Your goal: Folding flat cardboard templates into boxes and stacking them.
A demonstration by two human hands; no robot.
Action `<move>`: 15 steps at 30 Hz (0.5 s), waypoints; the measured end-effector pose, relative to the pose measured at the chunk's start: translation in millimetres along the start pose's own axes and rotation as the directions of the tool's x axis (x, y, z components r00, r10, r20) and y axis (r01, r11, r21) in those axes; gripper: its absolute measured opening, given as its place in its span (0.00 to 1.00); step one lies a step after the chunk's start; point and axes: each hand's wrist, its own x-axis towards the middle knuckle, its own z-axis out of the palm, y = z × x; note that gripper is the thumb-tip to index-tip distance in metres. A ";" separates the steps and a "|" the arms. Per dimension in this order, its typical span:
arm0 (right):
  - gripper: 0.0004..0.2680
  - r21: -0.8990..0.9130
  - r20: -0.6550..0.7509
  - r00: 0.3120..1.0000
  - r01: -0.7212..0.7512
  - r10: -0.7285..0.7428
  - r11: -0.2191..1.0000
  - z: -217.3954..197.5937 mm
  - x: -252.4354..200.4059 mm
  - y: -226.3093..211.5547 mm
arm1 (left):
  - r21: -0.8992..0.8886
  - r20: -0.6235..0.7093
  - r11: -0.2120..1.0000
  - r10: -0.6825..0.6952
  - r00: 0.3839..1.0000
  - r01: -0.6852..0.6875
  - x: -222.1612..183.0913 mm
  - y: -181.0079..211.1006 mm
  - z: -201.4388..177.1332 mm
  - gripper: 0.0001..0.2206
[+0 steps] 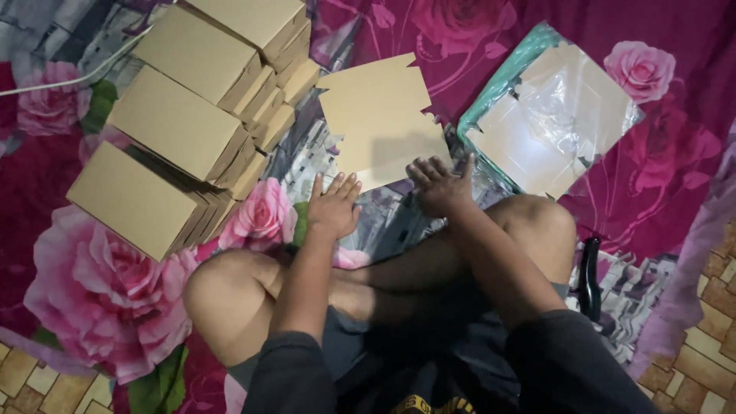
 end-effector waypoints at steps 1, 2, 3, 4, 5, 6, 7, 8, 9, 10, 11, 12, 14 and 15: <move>0.22 -0.003 0.109 0.993 -0.047 0.047 0.999 -10.9 0.8 0.8 | -0.005 -0.006 1.000 -0.010 1.000 0.010 2.6 -3.0 -2.2 0.29; 0.22 -0.002 0.102 0.993 -0.052 0.052 0.999 -7.7 -3.8 -0.4 | -0.001 -0.013 1.000 -0.009 1.000 0.009 -1.5 0.1 3.4 0.29; 0.22 0.019 0.111 0.991 -0.071 0.068 0.997 -11.1 -2.5 2.4 | -0.011 -0.035 1.000 -0.011 0.999 0.011 0.0 0.7 1.7 0.28; 0.22 0.040 0.120 0.989 -0.090 0.084 0.995 -14.5 -1.6 5.5 | -0.020 -0.056 1.000 -0.013 0.998 0.012 1.3 1.6 0.0 0.27; 0.22 0.042 0.110 0.990 -0.093 0.088 0.995 -16.3 -2.3 10.3 | -0.014 -0.065 1.000 -0.014 0.998 0.013 2.6 2.2 2.0 0.27; 0.21 -0.017 0.089 0.985 -0.146 0.147 0.989 -17.6 -2.7 15.3 | -0.030 -0.088 0.999 -0.026 0.996 0.023 4.4 2.9 4.2 0.26; 0.20 -0.076 0.065 0.976 -0.204 0.209 0.976 -19.2 -3.5 22.7 | -0.047 -0.113 0.998 -0.034 0.993 0.029 8.2 5.1 5.1 0.26; 0.20 -0.073 0.056 0.974 -0.213 0.218 0.974 -13.8 -2.0 35.6 | -0.041 -0.124 0.999 -0.031 0.992 0.026 11.2 6.9 9.9 0.26; 0.16 0.062 -0.031 0.968 -0.245 0.247 0.968 -8.9 -0.9 50.5 | -0.027 -0.153 0.999 -0.046 0.987 0.043 16.5 9.4 12.9 0.25; 0.14 0.196 -0.115 0.952 -0.259 0.284 0.946 -4.1 0.0 65.7 | -0.015 -0.182 0.998 -0.061 0.981 0.059 22.1 12.0 15.7 0.25; 0.14 0.194 -0.129 0.947 -0.266 0.293 0.944 -18.6 -27.9 83.2 | -0.014 -0.199 0.998 -0.058 0.978 0.057 40.4 11.5 34.8 0.25; 0.16 0.279 -0.322 0.910 -0.175 0.263 0.944 -32.4 -55.8 100.4 | 0.005 -0.487 1.000 0.012 0.873 -0.011 60.1 11.2 53.4 0.20; 0.21 0.345 -0.498 0.832 -0.070 0.246 0.936 -29.1 -124.8 130.3 | 0.046 -0.724 0.996 0.085 0.684 -0.075 81.3 14.2 82.0 0.17; 0.17 0.356 -0.725 0.628 -0.009 0.283 0.934 -18.9 -162.0 147.2 | 0.070 -0.805 0.995 0.102 0.585 -0.076 87.6 16.1 85.1 0.14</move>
